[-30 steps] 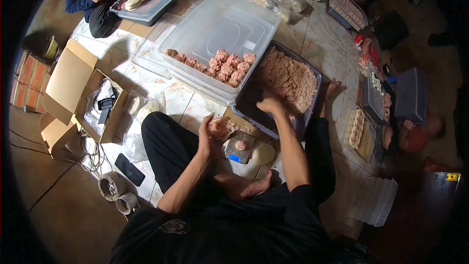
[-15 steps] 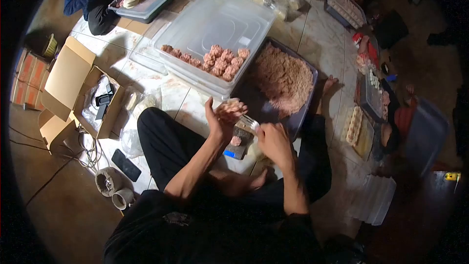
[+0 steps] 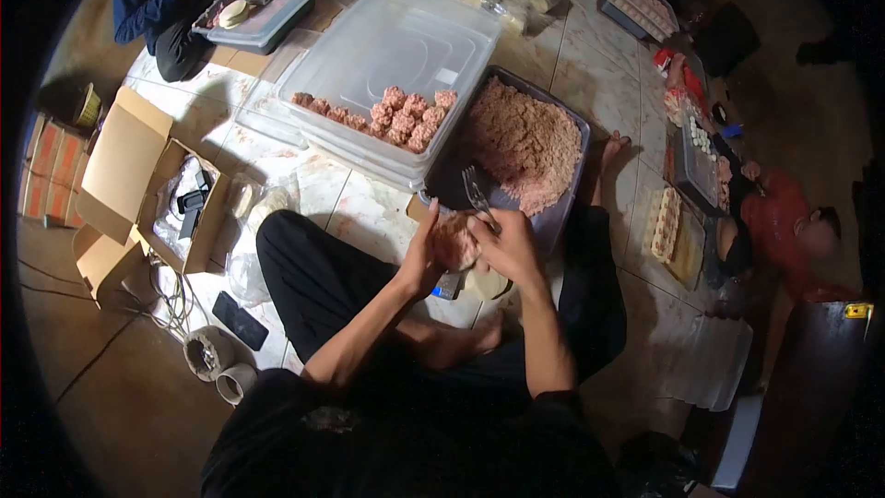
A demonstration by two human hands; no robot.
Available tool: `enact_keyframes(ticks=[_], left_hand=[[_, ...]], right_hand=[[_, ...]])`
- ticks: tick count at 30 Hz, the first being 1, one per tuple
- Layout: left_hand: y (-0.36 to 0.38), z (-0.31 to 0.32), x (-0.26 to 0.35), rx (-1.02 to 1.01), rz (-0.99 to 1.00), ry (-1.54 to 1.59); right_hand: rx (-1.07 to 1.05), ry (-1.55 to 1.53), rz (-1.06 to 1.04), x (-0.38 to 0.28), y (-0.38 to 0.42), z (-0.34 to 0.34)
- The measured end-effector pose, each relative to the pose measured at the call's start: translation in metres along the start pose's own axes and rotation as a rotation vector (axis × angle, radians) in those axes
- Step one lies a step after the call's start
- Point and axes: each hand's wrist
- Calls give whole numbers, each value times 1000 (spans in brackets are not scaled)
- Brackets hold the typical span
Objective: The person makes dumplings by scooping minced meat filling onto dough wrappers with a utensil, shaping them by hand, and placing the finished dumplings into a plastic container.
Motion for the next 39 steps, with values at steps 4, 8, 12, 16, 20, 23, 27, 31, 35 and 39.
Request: enact_keyframes(ticks=[4,8,12,16,20,23,27,31,35,39], left_hand=[[25,-18,23,-173,109,-186],[1,-20,0,-94,602,-521],[-2,-1,23,20,475,-382],[20,14,40,-55,507,-917],[22,14,51,-16,442,-980],[5,4,40,-45,500,-692],[25,37,40,-27,583,-746],[19,32,42,-142,567,-564],[26,26,46,-109,503,-362],[35,37,47,-88,754,-1011]], right_hand=[[-184,-293,-116,-37,19,-36],[328,116,-282,-48,25,-13],[392,-212,-232,30,48,19],[254,-281,-327,41,49,30],[328,230,-402,-6,53,-17],[296,87,-424,-4,64,-15],[334,228,-388,-18,78,-15],[353,315,-519,-30,84,-15],[308,230,-486,-19,86,-21],[308,106,-514,-25,82,-1]])
Point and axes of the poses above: each hand's wrist, its own y-axis away from the middle knuckle, its own z-axis out of the palm, x = y × z, and after that the axes turned 2 degrees about y, right-handed
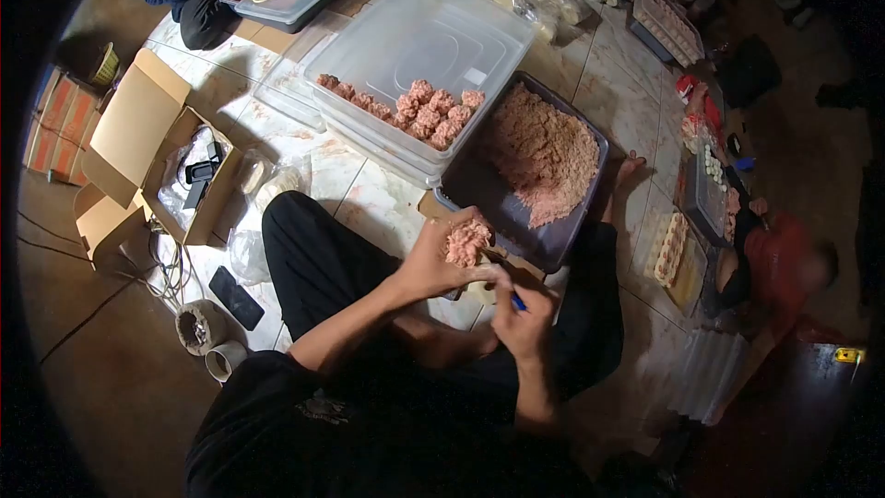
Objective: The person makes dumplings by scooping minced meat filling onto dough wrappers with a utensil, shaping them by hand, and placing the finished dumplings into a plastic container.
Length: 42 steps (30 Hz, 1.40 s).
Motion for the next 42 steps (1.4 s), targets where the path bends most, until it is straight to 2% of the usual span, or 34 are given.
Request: enact_keyframes(ticks=[1,3,4,5,6,9,10,11,12,15,16,17,19,21,22,25,26,27,29,30,33,34,36,37,38,41,42], left_hand=[[3,2,-5,1,-142,67],[1,1,-19,7,-402,186],[-4,6,-13,120,-341,499],[-4,1,-7,81,-340,492],[-4,-4,-2,46,-340,487],[-4,1,-8,18,-273,446],[-2,6,-8,-12,-265,408],[0,10,-9,-44,-259,372],[0,8,-14,-40,-354,200],[-6,-2,0,57,-282,316],[-6,-12,11,29,-481,432],[-3,-17,-2,62,-183,248],[-1,-8,-7,56,-193,285],[3,5,-8,-7,-303,145],[-4,2,-6,10,-337,93],[-2,-4,-16,111,-110,49],[-2,-9,-17,133,-177,137],[1,-7,-14,126,-356,187],[-5,0,-22,-38,-138,42],[-3,-1,-24,-48,-195,22],[-2,-14,-25,-84,-215,-274],[0,-10,-28,-98,8,-272],[3,-8,-30,-134,-81,-479],[1,-10,-31,-141,-117,-589],[1,-14,-35,-157,-75,-586],[1,-16,-45,-47,-397,-221],[-2,-12,-43,-54,-328,-164]], right_hand=[[17,24,-18,-6,0,3],[-17,133,78,-17,-7,-11],[1,178,118,-19,-10,-20],[16,223,160,-18,-10,-28],[35,128,173,-10,-8,-31],[-127,-22,89,-14,-3,-27],[-82,-51,44,-15,3,-12],[-60,63,47,-18,0,-2],[-60,79,72,-21,-6,-5],[-50,213,169,-21,-13,-30],[-10,135,184,-21,-11,-33],[27,56,197,-22,-11,-33],[-96,24,54,-30,-6,-28],[-189,146,151,-36,-5,-12],[-145,67,185,-41,-14,-18],[-96,297,166,-38,-28,-51],[-101,281,150,-52,-32,-56],[-138,253,163,-67,-30,-52],[-322,303,22,-45,-26,-24],[-389,277,150,-40,-28,-26],[-296,367,170,-43,-31,-35],[-312,303,152,-40,-30,-28],[-346,248,185,-41,-32,-28],[-246,233,203,-45,-37,-32],[-156,216,221,-48,-41,-36],[28,343,161,-31,-63,-43],[31,439,115,2,-75,-39]])
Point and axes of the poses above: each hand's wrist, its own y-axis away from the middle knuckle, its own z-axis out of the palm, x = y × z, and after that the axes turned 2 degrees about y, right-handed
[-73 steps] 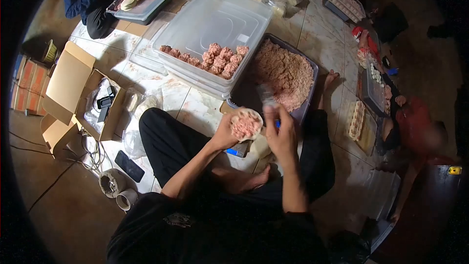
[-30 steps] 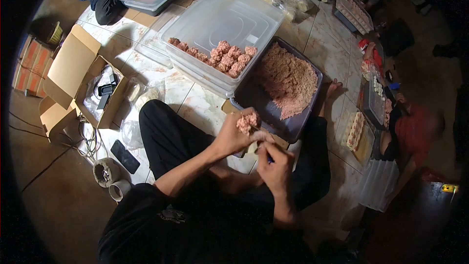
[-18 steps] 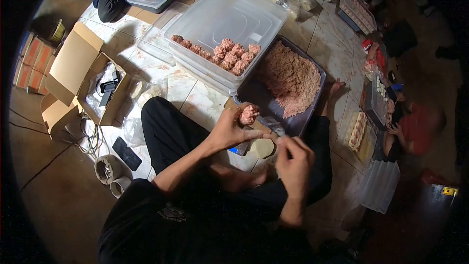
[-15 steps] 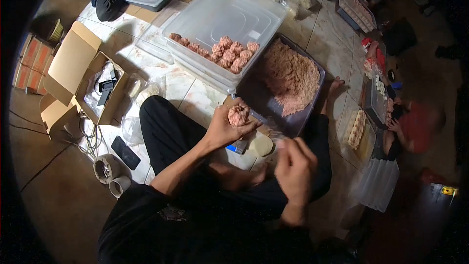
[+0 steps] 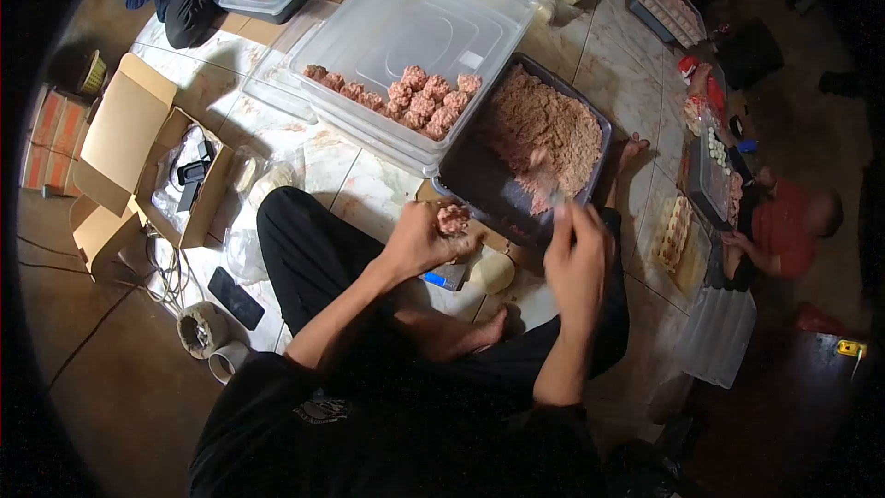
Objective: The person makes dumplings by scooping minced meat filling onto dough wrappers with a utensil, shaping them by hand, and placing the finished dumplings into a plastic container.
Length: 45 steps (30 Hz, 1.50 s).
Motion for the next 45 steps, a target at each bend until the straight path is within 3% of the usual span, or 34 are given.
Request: enact_keyframes(ticks=[1,2,4,6,7,9,11,13,15,16,19,20,23,27,30,33,34,37,39,41,42,43,44,45], left_hand=[[-2,6,-2,-30,128,115],[0,16,2,-42,61,261],[0,23,-2,-12,-43,531],[2,5,-7,24,34,464],[-2,-9,-11,57,82,424],[3,-17,-18,-42,-80,372],[-6,-13,-24,-108,-134,223],[-7,-3,-28,-136,21,190],[-3,-1,-6,-121,87,145],[-3,-1,-2,-53,22,188],[0,4,-2,-12,227,67],[-2,10,1,61,231,2],[3,8,7,160,256,-20],[-2,9,12,199,402,-177],[1,5,17,222,404,-131],[-3,9,13,207,468,-289],[-2,10,10,218,354,-390],[-5,2,0,144,83,-43],[-8,11,-6,122,139,126],[0,19,-7,105,131,257],[2,16,-3,97,-1,441],[6,15,-9,73,-1,444],[4,10,-18,52,9,440],[-2,4,-26,46,29,437]], right_hand=[[-22,98,60,35,-17,29],[-51,197,119,68,-34,60],[-328,474,382,127,-50,107],[-323,525,287,140,-37,91],[-311,546,223,138,-37,88],[-395,425,216,63,-27,40],[-435,185,25,-2,13,9],[-411,-190,-151,-51,34,5],[-445,-160,-42,-29,32,15],[-349,-143,-54,-24,32,8],[-323,-218,-66,-38,39,2],[-438,-148,-44,-33,43,11],[-371,-183,59,-32,39,-17],[-419,-170,-38,-35,49,-5],[-336,-146,-13,-29,48,-9],[-332,-242,-58,-40,43,-12],[-227,-272,-34,-46,41,-18],[-112,-144,43,-27,11,-20],[-3,40,81,25,-19,27],[-92,285,268,98,-50,90],[-176,348,275,125,-41,99],[-264,409,279,147,-31,105],[-340,464,276,143,-33,104],[-286,378,233,140,-30,97]])
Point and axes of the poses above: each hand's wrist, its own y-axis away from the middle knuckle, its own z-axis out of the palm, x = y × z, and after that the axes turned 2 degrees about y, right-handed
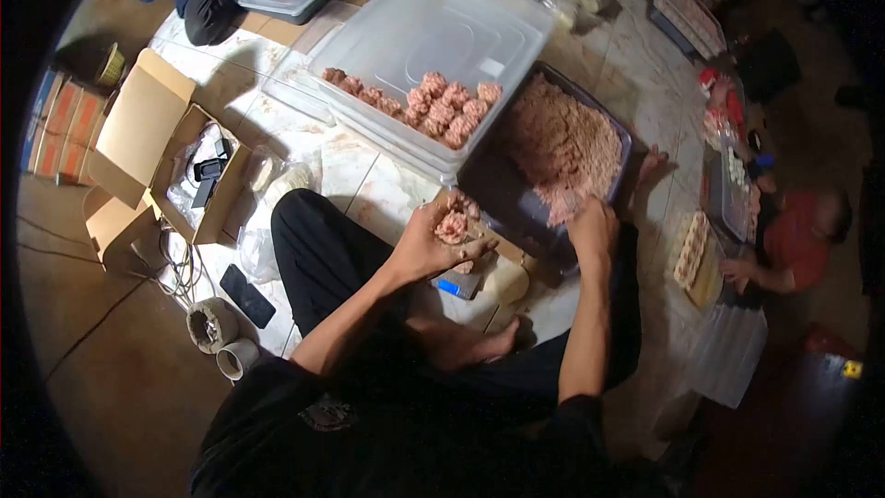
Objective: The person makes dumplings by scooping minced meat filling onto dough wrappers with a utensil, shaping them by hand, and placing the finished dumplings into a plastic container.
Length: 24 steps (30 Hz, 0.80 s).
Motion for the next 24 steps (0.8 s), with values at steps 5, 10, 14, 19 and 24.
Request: enact_keyframes(ticks=[5,10,14,19,24], left_hand=[[-4,-2,9,-170,-36,-344],[3,8,17,-160,152,-392],[3,9,8,-211,-158,-374],[1,17,15,-73,77,-210],[-18,-12,-34,22,-46,-424]], right_hand=[[-19,-628,-400,-102,127,-112],[-41,-487,-434,-97,130,-111],[-41,-508,-444,-83,133,-112],[-116,-656,-220,-97,133,-123],[26,-672,-62,-80,119,-111]])
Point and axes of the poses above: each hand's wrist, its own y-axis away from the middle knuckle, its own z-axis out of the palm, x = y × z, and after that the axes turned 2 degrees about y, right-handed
